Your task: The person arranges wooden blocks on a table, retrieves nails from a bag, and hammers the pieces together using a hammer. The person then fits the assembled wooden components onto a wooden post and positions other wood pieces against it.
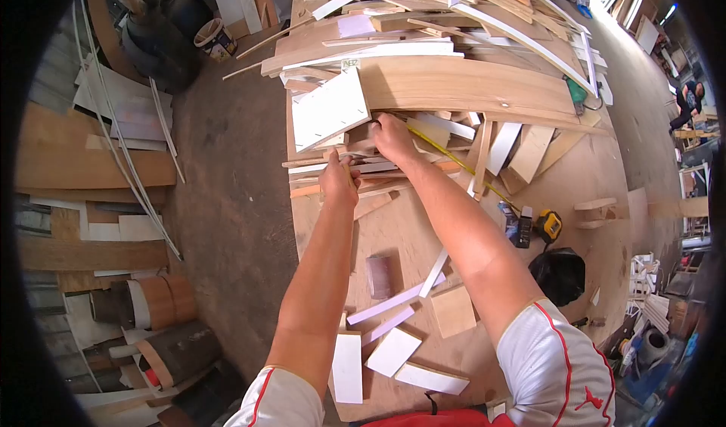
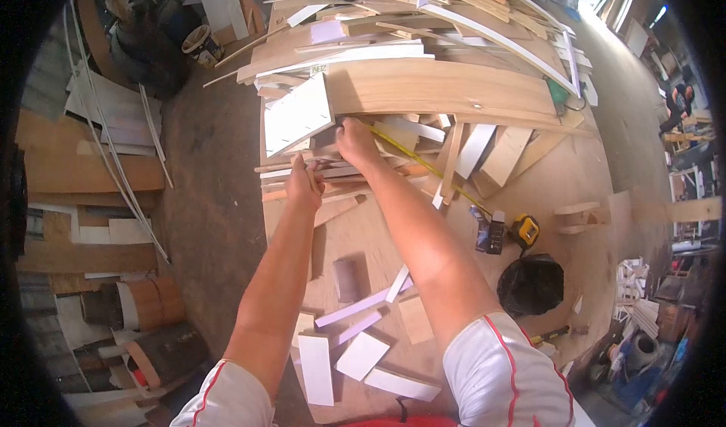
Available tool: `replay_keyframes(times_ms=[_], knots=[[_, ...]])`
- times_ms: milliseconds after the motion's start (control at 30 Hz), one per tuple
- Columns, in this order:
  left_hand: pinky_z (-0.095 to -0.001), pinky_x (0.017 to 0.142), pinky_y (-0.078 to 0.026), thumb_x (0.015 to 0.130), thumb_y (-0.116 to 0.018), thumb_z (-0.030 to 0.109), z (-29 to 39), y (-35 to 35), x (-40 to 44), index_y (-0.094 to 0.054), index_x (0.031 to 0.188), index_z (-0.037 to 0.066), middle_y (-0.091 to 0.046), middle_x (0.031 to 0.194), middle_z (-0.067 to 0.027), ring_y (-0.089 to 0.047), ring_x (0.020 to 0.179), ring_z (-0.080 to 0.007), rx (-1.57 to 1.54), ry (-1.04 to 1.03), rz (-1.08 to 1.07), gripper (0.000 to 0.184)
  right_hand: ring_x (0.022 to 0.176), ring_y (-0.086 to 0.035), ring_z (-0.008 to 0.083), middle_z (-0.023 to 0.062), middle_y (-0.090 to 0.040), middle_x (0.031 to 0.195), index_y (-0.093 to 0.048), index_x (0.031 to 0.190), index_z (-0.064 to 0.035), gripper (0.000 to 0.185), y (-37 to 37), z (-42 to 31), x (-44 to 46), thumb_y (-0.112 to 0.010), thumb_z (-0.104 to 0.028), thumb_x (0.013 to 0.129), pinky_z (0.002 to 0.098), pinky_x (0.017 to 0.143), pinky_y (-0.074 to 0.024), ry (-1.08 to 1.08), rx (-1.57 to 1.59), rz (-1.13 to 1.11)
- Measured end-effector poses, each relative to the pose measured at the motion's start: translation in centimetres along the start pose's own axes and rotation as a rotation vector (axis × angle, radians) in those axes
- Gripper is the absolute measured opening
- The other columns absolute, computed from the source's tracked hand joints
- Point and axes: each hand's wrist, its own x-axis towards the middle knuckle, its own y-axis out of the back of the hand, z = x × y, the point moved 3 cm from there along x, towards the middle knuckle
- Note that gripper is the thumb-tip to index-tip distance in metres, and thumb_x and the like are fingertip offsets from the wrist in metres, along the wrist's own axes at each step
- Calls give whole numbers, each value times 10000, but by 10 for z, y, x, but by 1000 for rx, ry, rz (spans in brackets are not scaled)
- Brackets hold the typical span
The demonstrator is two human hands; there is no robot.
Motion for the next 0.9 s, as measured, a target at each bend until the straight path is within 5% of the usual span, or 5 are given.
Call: replay_keyframes(times_ms=[167,367,600,767,900], knots=[[-331,455,-380,997,-751,485,21,-11,20,-637,1175,19,-713,947,-108,-564,542,-182,114,-99,166,512,1358,-561,438,276,-568,1470,-674,1315,25,541,-10,-22,19,-685,-329,907,506,1112,-502,-66,-240,-64],[-295,396,-362,965,-801,486,2,20,27,-600,1231,14,-711,860,-87,-579,465,-155,92,-122,74,578,1328,-599,420,293,-612,1400,-613,1361,39,750,6,-59,-20,-867,-376,792,477,1083,-516,-75,-483,48],[-280,402,-378,993,-777,451,4,18,5,-588,1294,-20,-697,861,-99,-585,482,-163,117,-172,121,590,1098,-736,389,271,-742,1161,-627,1294,61,740,58,-44,-44,-913,-359,757,459,957,-560,-158,-83,5],[-285,417,-401,966,-810,451,-8,9,-52,-532,1447,-48,-655,812,-66,-560,512,-143,178,-360,184,746,1040,-743,229,180,-768,1112,-708,1225,51,560,100,12,-82,-885,-301,827,352,896,-566,-258,608,-5],[-260,438,-368,981,-792,392,-50,-19,-103,-610,1332,38,-698,960,-67,-522,535,-101,205,-116,-285,531,960,-706,166,114,-768,1065,-730,1134,25,395,82,29,-117,-812,-307,938,364,824,-559,-189,600,-74]])
